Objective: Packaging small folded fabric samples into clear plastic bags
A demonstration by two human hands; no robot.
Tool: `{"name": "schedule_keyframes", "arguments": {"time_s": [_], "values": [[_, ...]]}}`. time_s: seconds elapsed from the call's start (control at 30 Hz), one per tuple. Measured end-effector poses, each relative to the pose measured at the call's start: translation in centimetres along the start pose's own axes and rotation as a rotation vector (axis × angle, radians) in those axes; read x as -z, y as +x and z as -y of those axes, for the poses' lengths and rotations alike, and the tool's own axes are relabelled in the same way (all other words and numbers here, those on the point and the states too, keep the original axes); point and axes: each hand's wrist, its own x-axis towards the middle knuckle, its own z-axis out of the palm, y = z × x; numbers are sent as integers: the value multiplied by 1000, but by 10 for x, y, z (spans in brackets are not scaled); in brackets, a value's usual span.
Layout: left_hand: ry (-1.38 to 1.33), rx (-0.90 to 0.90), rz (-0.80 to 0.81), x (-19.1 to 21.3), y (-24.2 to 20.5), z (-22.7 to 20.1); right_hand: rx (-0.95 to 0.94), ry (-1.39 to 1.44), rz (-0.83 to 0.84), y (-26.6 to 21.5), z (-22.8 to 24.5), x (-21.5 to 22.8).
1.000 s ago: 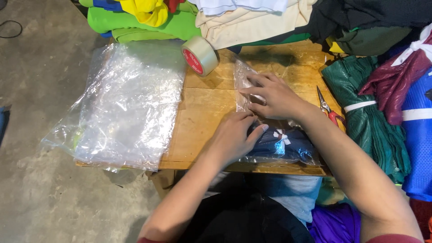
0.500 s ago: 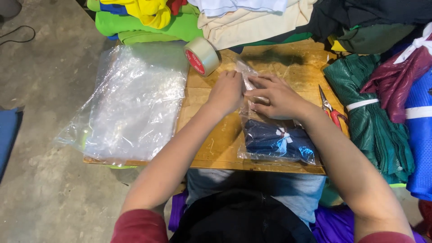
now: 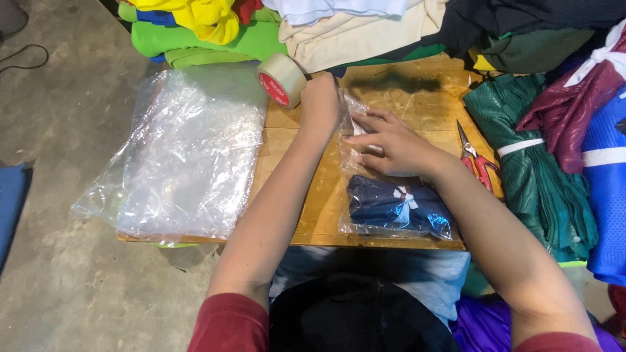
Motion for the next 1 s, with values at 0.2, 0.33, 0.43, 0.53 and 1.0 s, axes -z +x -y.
{"name": "schedule_keyframes", "arguments": {"time_s": [0.2,0.33,0.43,0.53,1.0], "values": [[-95,-19,-64,-5,-15,-6,-24,-7,33,4,-1,-1],[-107,-78,-121,-9,-18,-4,-55,-2,53,5,7,7],[-105,-109,-165,-13,-18,3,-79,13,88,7,9,9],[-231,-134,-178,-17,-12,12,-73,50,145,6,9,10],[-63,-58,-214,-22,-14,3,42,109,-40,4,0,3]]}}
